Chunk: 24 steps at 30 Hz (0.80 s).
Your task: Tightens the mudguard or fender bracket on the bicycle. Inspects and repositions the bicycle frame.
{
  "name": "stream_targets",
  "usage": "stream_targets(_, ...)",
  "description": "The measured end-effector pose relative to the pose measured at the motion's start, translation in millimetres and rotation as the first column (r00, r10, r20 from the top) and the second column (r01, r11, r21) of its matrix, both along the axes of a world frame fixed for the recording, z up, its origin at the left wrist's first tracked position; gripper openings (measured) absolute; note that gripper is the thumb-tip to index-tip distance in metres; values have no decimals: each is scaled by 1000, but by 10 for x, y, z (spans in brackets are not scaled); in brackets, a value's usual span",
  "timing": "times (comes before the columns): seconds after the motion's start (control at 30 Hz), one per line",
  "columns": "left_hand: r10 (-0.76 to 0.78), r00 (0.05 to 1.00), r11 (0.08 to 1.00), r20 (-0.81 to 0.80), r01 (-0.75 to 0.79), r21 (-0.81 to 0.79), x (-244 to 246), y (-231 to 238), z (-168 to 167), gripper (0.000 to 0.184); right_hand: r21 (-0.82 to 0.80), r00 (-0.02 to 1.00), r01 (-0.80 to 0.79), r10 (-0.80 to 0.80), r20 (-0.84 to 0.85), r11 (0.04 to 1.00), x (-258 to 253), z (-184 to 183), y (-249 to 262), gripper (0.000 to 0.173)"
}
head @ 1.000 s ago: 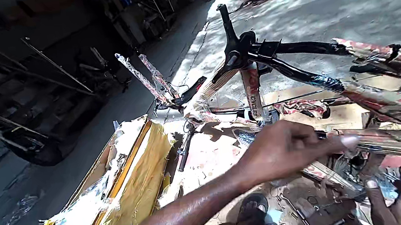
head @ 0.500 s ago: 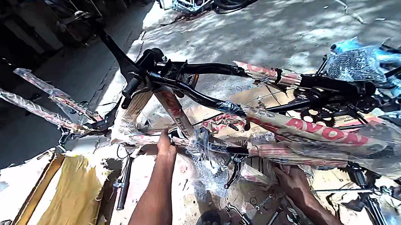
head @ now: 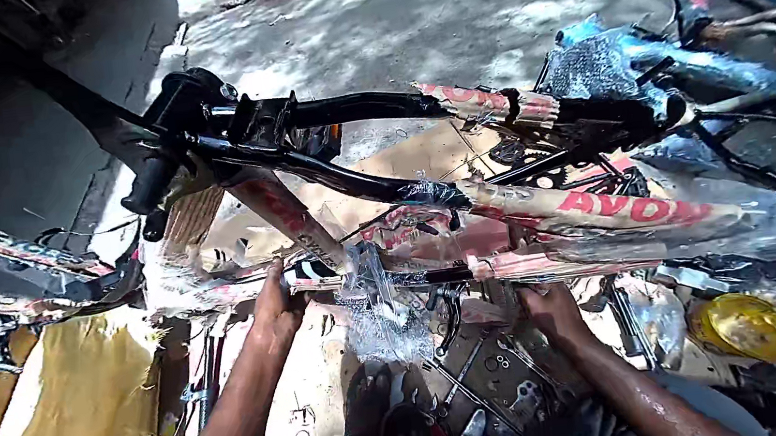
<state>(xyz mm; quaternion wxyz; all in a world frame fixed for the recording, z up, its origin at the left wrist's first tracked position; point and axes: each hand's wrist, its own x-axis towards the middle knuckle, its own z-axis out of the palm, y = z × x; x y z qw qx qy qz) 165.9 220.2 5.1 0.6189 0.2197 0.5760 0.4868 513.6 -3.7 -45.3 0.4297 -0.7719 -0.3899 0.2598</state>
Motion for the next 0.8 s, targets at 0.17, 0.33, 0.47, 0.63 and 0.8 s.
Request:
stream_targets(0.17, -279, 930, 957, -238, 250, -147, -281, -466, 457, 69, -149, 993, 70, -82, -82, 986, -73, 175, 45, 46)
stream_targets(0.33, -556, 402, 617, -728, 786, -37, -323, -802, 924, 36, -53, 897, 281, -282, -340, 958, -464, 392, -80, 83)
stream_targets(0.47, -171, 29, 343, -985, 939, -32, -184, -406, 770, 41, 16, 962, 142, -134, -239, 990, -1003, 145, -498, 96)
stream_targets(0.63, -48, -48, 400, -998, 914, -63, -5, -59, 406, 37, -147, 917, -387, 363, -167, 910, -1045, -98, -721, 75)
stream_targets(0.8, -266, 68, 415, -962, 908, -50, 44, 244, 522, 31, -130, 927, -332, 348, 139, 934, -848, -26, -126, 67)
